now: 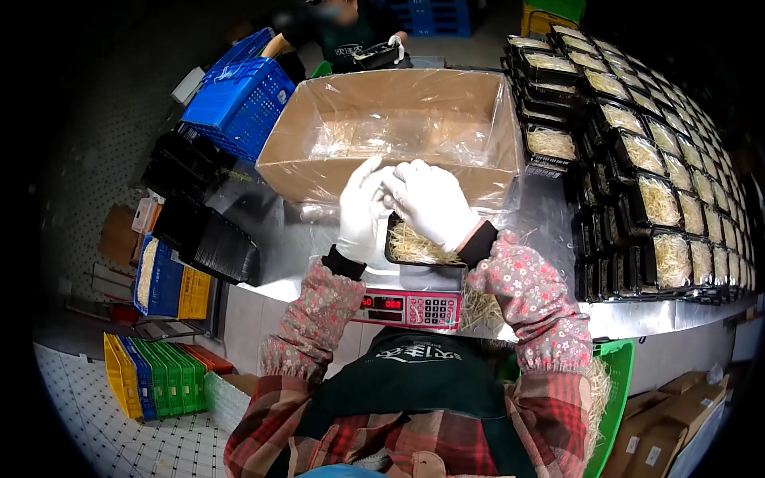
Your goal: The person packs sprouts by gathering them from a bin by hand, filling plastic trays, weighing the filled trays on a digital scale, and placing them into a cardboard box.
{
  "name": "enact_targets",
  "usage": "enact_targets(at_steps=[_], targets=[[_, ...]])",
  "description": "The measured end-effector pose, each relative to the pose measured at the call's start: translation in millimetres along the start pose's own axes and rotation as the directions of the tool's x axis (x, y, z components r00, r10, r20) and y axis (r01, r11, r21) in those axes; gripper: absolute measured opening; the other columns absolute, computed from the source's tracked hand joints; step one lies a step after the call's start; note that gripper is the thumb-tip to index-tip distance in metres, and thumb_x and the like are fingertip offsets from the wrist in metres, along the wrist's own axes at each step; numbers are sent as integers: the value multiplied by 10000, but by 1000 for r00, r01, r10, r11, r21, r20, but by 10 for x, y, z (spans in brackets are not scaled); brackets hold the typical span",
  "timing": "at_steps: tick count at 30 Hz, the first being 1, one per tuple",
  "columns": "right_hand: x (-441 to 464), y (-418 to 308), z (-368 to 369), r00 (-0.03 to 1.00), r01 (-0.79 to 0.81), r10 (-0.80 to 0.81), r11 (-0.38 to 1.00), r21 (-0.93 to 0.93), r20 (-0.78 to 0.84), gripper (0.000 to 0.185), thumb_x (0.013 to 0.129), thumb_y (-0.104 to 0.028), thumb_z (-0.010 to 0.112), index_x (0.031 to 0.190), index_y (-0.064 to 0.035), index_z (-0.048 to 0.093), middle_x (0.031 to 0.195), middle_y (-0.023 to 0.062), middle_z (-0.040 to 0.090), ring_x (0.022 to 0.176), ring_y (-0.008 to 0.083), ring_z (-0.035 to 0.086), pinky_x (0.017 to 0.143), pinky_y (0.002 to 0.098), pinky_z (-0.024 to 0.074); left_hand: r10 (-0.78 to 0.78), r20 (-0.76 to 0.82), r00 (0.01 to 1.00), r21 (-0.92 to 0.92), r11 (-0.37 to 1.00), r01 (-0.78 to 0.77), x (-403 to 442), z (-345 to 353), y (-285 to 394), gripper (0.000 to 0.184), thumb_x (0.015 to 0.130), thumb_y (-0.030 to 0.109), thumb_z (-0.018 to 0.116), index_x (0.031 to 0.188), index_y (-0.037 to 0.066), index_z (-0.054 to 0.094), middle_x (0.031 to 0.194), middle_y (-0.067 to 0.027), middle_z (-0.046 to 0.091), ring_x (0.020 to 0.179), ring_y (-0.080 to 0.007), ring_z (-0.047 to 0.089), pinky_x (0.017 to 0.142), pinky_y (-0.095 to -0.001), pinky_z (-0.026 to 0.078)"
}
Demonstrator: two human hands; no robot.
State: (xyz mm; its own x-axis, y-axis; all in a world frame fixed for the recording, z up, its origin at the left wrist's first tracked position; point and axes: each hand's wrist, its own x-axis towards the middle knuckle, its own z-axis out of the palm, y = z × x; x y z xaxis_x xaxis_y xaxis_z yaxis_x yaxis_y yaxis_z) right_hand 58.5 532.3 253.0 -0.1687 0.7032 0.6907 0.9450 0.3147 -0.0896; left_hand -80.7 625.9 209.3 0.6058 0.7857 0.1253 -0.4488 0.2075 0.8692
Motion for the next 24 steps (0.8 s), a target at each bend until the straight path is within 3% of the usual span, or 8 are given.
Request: enact_targets(at_steps=[6, 8, 9, 14, 16, 20, 22, 24], targets=[[41, -24, -777, 951, -54, 6, 988, -146, -308, 426, 875, -200, 714, 1295, -152, 660, 1149, 98, 675, 1007, 293, 643, 861, 405, 529, 112, 35, 993, 304, 945, -118, -144, -420, 279, 321, 1017, 106, 514, 1299, -43, 552, 985, -127, 687, 765, -158, 683, 682, -260, 586], [-178, 4, -743, 933, -219, 211, 976, 7, -290, 448, 885, -169, 709, 1327, -142, 636, 1185, 103, 667, 993, 301, 653, 865, 393, 534, -70, 164, 984, 373, 928, 3, -297, -482, 327, 313, 1012, 96, 520, 1286, -48, 563, 933, -112, 692, 754, -157, 684, 676, -268, 578], [-396, 29, -742, 899, -435, 438, 883, 175, 20, 378, 910, -158, 696, 1283, -115, 662, 1184, 116, 690, 980, 287, 684, 874, 365, 541, -90, 201, 975, 366, 930, 10, -369, -538, 232, 291, 1015, 88, 527, 1277, -25, 581, 893, -96, 686, 752, -138, 668, 664, -261, 561], [-1436, 229, 75, 773, -634, 596, 716, 294, 217, 232, 962, -238, 645, 1101, -73, 732, 1008, 135, 738, 937, 288, 716, 827, 348, 555, -267, 232, 935, 483, 866, 128, -409, -826, -400, 306, 973, 85, 586, 1260, -16, 615, 899, -64, 694, 767, -115, 656, 694, -237, 532], [-1597, 434, 379, 823, -566, 564, 799, 201, 74, 219, 957, -240, 651, 1084, -82, 736, 985, 121, 741, 918, 291, 714, 808, 352, 558, -7, 276, 961, 725, 658, -204, -216, -929, -841, 297, 954, 89, 613, 1233, -10, 637, 916, -53, 709, 806, -107, 661, 737, -244, 528], [-1572, 657, 775, 745, -617, 639, 769, -164, 194, 246, 980, -325, 585, 1021, -117, 710, 898, 92, 730, 835, 310, 691, 748, 428, 536, 179, 159, 971, 962, 192, -194, 66, -835, -939, 263, 935, 262, 654, 1100, 65, 709, 985, -117, 719, 931, -254, 680, 872, -365, 517], [-1570, 675, 839, 662, -700, 709, 701, -138, 243, 293, 976, -378, 582, 1027, -121, 714, 918, 117, 728, 865, 323, 690, 782, 430, 530, 113, 109, 988, 963, 234, -133, 74, -1069, -1205, 294, 927, 266, 664, 1134, 62, 706, 1029, -129, 719, 958, -292, 672, 895, -385, 507], [-1708, 762, 972, 580, -815, 766, 539, 213, 279, 316, 971, -385, 610, 1011, -90, 717, 912, 135, 730, 876, 302, 700, 789, 416, 518, -25, -5, 1000, 817, 576, 19, 108, -1290, -1449, 345, 933, 275, 669, 1169, 25, 692, 1070, -130, 725, 957, -272, 677, 875, -365, 513]])
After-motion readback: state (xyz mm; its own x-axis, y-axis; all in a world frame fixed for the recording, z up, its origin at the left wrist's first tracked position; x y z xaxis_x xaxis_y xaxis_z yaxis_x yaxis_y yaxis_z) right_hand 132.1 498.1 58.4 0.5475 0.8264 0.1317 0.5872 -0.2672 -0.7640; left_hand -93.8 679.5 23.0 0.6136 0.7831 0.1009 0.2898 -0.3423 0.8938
